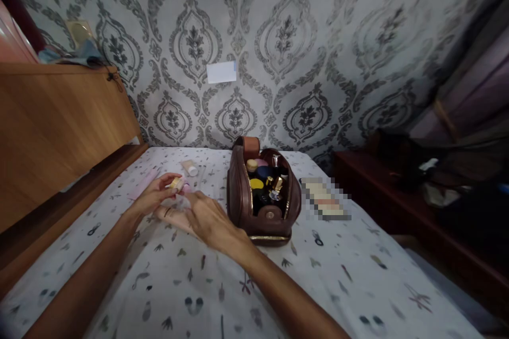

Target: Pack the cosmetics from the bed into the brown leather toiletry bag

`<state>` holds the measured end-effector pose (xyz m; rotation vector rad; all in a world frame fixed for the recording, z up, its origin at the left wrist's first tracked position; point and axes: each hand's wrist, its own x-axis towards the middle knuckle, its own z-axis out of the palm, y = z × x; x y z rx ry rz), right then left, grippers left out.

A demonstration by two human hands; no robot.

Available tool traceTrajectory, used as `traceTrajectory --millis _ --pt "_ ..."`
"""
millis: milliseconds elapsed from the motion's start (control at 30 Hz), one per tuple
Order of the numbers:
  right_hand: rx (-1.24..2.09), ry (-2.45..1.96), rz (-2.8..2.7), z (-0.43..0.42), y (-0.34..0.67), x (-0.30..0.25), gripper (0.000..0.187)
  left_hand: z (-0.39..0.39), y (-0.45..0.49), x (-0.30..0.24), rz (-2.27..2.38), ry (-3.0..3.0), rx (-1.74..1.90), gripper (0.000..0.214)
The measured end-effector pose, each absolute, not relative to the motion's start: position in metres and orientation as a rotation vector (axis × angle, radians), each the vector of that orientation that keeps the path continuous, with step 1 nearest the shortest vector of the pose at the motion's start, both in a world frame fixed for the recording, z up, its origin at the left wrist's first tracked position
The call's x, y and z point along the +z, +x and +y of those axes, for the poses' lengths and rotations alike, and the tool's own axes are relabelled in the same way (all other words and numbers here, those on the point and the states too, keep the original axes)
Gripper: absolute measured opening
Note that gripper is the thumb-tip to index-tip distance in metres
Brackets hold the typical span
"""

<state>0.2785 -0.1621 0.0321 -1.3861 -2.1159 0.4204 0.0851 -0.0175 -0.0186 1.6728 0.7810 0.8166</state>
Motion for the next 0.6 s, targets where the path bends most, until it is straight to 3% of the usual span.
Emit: traceTrajectory --millis 133,300,400,600 --pt "0.502 -1.300 -1.761 -0.137 0.274 -0.007 0.035 -0.031 0.098 -0.016 0.727 1.698 0.789 0.051" --pt "0.730 -1.276 -1.542 -0.121 0.275 -0.035 0.042 -0.051 0.112 -0.013 0.845 2.146 0.811 0.029" --pt "0.793 -1.302 -1.425 -0.114 0.274 -0.046 0.036 -0.067 0.120 -0.015 0.987 2.363 0.838 0.020" --pt "1.073 -1.137 -1.130 -0.112 0.268 -0.051 0.042 -0.075 0.122 -0.030 0.955 2.137 0.936 0.038"
